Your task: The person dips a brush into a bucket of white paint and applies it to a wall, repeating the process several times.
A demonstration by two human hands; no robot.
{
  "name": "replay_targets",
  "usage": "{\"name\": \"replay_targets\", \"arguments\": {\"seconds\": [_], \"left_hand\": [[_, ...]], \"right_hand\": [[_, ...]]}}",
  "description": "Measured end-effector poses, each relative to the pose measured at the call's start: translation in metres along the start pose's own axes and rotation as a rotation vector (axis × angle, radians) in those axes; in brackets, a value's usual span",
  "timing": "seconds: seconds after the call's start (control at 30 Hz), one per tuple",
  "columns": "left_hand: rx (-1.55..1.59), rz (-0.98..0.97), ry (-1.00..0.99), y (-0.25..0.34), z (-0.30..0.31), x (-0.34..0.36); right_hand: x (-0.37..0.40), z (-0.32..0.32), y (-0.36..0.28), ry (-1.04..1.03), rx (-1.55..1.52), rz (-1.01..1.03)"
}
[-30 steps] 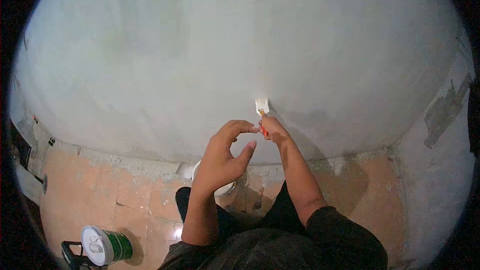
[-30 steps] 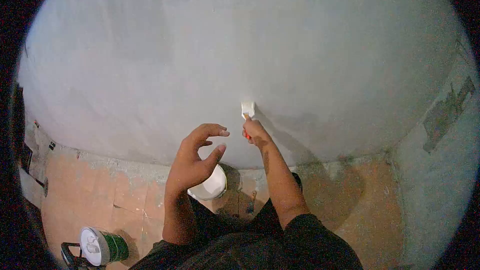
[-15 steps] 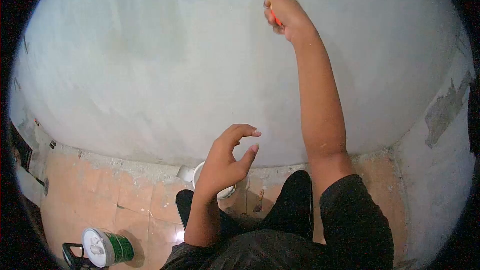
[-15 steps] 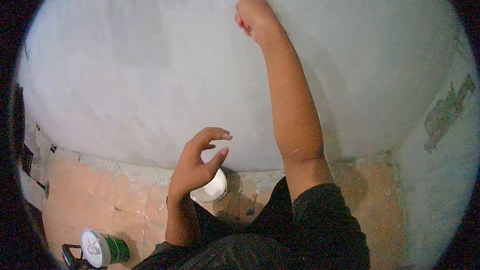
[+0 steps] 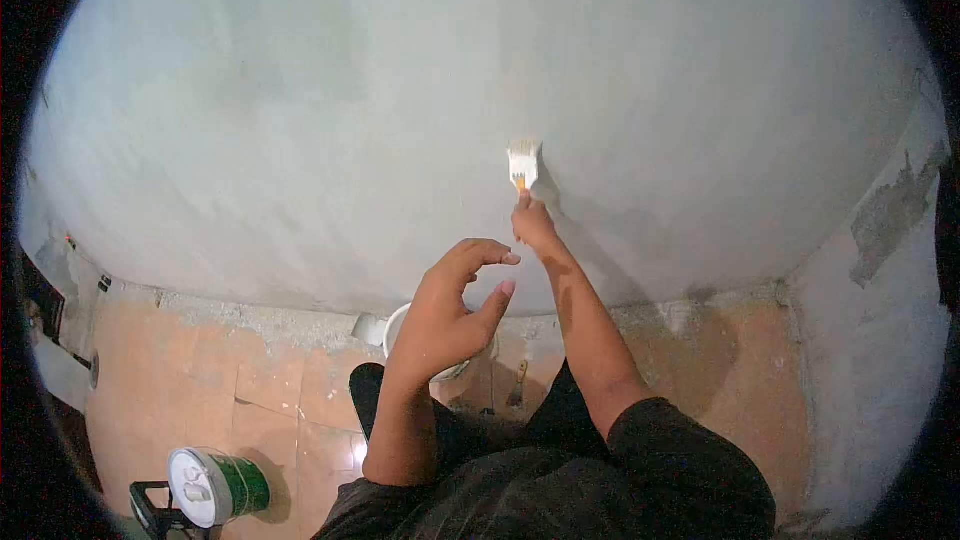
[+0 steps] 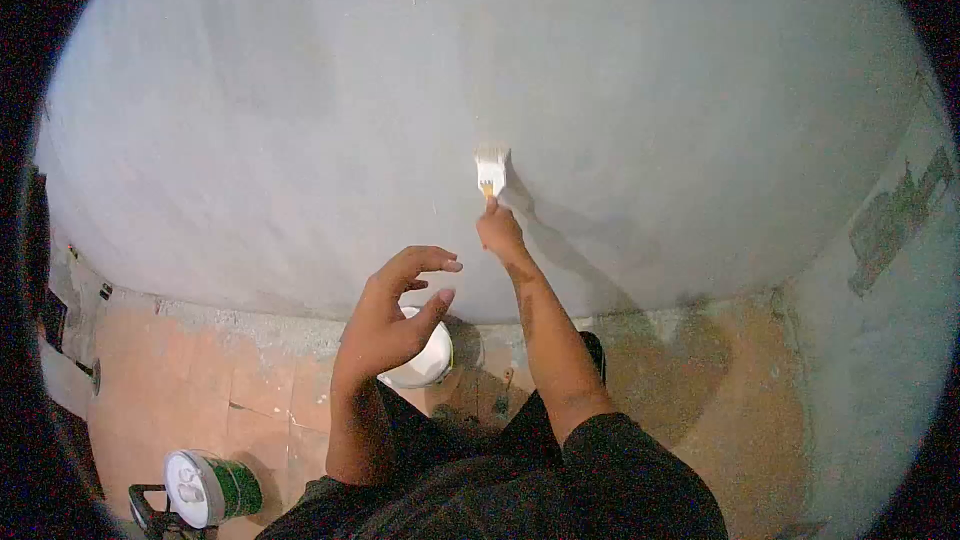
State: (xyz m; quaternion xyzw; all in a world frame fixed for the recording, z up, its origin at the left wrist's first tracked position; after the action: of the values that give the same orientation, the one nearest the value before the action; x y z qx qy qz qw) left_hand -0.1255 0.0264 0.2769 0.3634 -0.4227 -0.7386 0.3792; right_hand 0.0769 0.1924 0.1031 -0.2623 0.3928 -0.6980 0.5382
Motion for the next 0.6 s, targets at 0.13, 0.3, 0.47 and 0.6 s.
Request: {"name": "replay_targets", "arguments": {"seconds": [0.13, 0.3, 0.47, 0.6], "left_hand": [[0.026, 0.001, -0.005, 0.000, 0.000, 0.001], [0.007, 0.018, -0.001, 0.001, 0.002, 0.006], [-0.019, 0.034, 0.009, 0.005, 0.001, 0.005], [-0.036, 0.043, -0.002, 0.011, -0.003, 0.001]], "right_hand": [[0.030, -0.018, 0.028, -0.120, -0.192, -0.184], [0.030, -0.025, 0.048, -0.260, -0.618, -0.396], [-0.015, 0.056, -0.071, -0.197, -0.793, -0.320], [-0.022, 0.117, -0.180, -0.200, -0.908, -0.186]]}}
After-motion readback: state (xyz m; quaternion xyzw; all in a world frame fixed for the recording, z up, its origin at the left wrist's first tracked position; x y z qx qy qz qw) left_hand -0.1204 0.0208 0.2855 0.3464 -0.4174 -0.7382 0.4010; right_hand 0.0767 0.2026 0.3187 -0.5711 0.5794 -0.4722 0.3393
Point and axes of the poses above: each hand's wrist, its own x-axis away from the middle knuckle, its own z-axis out of the back of the hand, y = z × x, the point moved 5 cm from there along -x, towards the middle knuckle, and after that the axes turned 11 degrees about z, right-handed, at the moved point
